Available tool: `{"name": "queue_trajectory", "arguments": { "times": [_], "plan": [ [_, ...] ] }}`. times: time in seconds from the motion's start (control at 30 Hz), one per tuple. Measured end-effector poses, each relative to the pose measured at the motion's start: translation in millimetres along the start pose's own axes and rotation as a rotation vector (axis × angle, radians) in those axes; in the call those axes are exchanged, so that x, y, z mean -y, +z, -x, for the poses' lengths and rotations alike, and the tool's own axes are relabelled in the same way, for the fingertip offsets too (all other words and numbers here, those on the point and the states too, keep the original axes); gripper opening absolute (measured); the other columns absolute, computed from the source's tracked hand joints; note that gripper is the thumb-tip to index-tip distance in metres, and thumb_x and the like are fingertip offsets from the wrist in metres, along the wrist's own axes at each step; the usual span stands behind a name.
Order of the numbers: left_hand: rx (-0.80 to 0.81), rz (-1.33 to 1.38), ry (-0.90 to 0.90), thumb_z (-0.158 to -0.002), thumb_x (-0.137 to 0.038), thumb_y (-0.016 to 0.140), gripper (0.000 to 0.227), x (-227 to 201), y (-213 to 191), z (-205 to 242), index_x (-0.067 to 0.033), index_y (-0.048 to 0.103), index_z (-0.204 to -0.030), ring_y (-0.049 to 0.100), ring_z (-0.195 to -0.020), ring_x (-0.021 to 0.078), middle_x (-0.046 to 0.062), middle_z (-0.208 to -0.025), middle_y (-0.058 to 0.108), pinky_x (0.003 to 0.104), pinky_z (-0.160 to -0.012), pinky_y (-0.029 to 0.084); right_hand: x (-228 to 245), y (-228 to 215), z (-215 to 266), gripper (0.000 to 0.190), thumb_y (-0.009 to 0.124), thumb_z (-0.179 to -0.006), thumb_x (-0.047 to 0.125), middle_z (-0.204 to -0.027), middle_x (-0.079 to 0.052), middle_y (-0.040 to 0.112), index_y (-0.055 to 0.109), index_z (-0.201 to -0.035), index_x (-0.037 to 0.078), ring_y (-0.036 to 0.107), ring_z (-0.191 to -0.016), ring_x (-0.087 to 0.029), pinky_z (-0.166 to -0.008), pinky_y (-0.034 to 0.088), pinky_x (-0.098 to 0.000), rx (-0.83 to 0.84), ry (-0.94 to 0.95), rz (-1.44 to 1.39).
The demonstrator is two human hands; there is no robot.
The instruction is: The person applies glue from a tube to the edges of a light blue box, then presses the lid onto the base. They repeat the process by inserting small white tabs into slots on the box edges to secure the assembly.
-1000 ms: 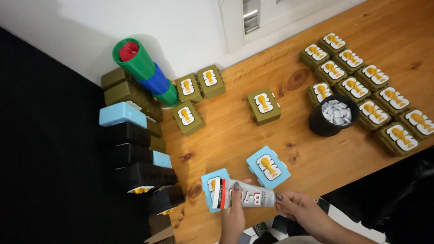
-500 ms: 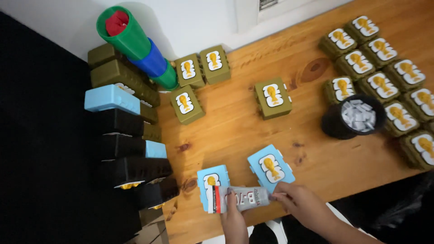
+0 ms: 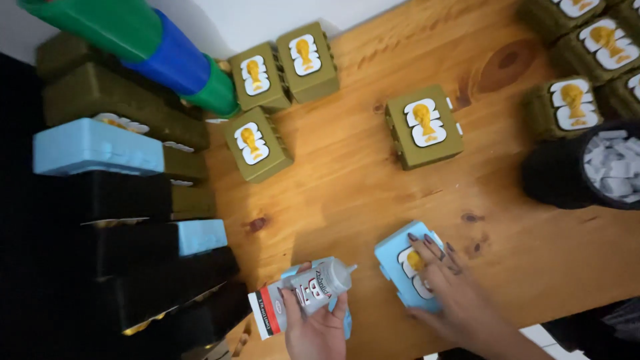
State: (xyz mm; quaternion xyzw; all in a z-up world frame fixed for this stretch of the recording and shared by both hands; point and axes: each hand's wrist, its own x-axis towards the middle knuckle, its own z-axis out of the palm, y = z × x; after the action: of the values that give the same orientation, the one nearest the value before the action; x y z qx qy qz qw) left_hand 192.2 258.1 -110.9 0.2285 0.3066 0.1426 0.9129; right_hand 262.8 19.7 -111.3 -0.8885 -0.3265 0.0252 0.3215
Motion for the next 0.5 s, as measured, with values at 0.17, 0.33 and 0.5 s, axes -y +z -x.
{"name": "queue_trajectory", "arguments": {
  "times": [0.17, 0.33, 0.5],
  "plan": [
    [0.127, -0.020, -0.002, -0.104, -0.041, 0.042, 0.053, -4.3, 10.8, -12.9, -0.0002, 0.049, -0.138, 0.066, -0.108, 0.0339, 0.025, -0.124, 0.064, 0.044, -0.085, 0.058, -33.7, -10.1, 7.1, 0.051, 0.094, -0.056, 0.006, -0.156, -0.003, 0.054, 0.054, -0.086, 0.012, 0.039, -0.147, -0.033, -0.115, 0.030, -0.0482, 0.237, 0.138, -0.293],
    [0.135, 0.004, -0.039, -0.106, -0.035, 0.041, 0.049, -8.2, 16.4, -21.8, 0.0018, 0.051, -0.137, 0.066, -0.108, 0.0312, 0.020, -0.129, 0.063, 0.043, -0.084, 0.057, -33.2, -28.9, -5.4, 0.081, 0.089, -0.055, -0.003, -0.150, 0.009, 0.062, 0.063, -0.128, 0.019, 0.049, -0.144, -0.020, -0.108, 0.046, -0.0384, 0.380, 0.262, -0.406],
    [0.044, -0.201, -0.046, -0.104, -0.023, 0.039, 0.042, -5.9, 32.8, -24.4, 0.0120, 0.060, -0.115, 0.064, -0.112, 0.0348, 0.032, -0.121, 0.066, 0.048, -0.096, 0.053, -39.5, -27.9, -4.0, 0.055, 0.095, -0.054, 0.003, -0.145, 0.003, 0.062, 0.054, -0.089, 0.013, 0.063, -0.121, -0.018, -0.077, 0.063, -0.0302, 0.347, 0.224, -0.341]
  ]
}}
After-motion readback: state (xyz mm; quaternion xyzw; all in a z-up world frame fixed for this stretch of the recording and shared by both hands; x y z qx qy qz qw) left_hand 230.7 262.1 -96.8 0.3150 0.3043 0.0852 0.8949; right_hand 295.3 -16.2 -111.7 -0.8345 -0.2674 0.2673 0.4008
